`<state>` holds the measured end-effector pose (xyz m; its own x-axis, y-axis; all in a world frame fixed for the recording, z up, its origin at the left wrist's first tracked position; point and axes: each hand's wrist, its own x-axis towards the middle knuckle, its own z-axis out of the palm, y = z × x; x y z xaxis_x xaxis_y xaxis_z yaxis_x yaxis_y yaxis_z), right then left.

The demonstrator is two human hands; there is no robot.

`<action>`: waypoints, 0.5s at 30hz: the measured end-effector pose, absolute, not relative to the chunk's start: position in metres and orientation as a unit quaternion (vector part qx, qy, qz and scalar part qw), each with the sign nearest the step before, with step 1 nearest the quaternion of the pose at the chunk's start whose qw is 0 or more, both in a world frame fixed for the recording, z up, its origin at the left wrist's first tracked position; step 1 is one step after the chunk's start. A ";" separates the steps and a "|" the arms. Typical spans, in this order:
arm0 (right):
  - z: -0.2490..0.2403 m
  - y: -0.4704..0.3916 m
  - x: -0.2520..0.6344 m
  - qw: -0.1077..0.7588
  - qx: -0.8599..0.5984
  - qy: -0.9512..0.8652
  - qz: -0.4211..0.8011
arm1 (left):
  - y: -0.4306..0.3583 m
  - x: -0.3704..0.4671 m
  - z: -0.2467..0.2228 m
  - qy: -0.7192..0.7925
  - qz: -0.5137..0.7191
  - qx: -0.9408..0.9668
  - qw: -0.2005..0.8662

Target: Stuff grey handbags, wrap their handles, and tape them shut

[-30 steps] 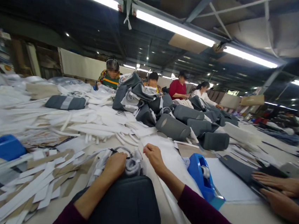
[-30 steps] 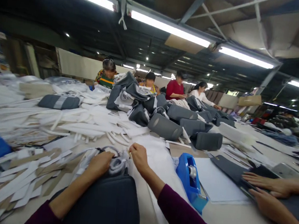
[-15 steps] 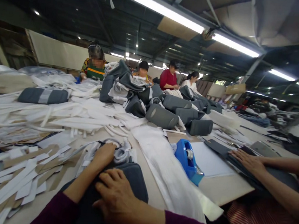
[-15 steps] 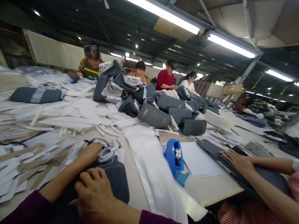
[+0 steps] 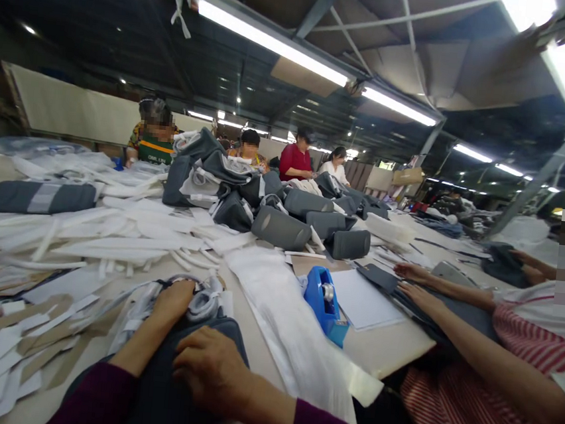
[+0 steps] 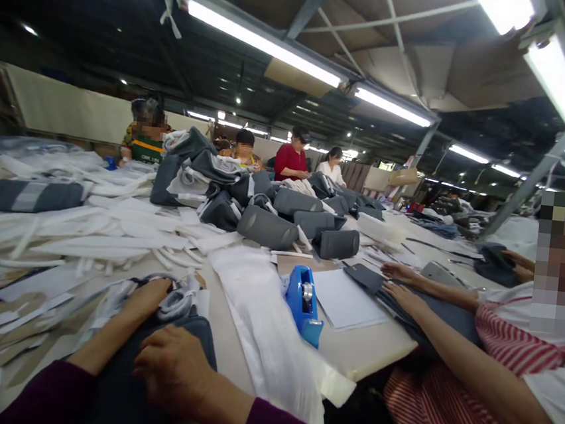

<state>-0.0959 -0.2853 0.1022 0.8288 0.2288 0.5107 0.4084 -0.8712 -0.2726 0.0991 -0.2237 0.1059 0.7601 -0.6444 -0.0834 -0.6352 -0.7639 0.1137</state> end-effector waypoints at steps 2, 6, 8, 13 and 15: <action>0.117 -0.324 -0.107 0.212 -0.948 -0.014 -0.236 | -0.223 0.100 0.106 -0.340 -0.065 0.937 0.044; 0.146 -0.428 -0.128 0.226 -0.919 0.256 -0.196 | -0.223 0.104 0.103 -0.340 -0.069 0.936 0.063; 0.151 -0.471 -0.131 0.222 -0.903 0.314 -0.189 | -0.222 0.105 0.102 -0.339 -0.073 0.935 0.073; 0.133 -0.511 -0.117 0.265 -0.870 0.403 -0.106 | -0.220 0.106 0.103 -0.338 -0.074 0.934 0.085; 0.120 -0.511 -0.105 0.286 -0.852 0.430 -0.084 | -0.219 0.105 0.105 -0.341 -0.075 0.933 0.085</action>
<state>-0.1050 -0.5113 0.1204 0.6166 -0.7807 -0.1018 -0.6841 -0.4673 -0.5601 0.1052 -0.2190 0.1046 0.7565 -0.6488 -0.0820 -0.6233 -0.7534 0.2096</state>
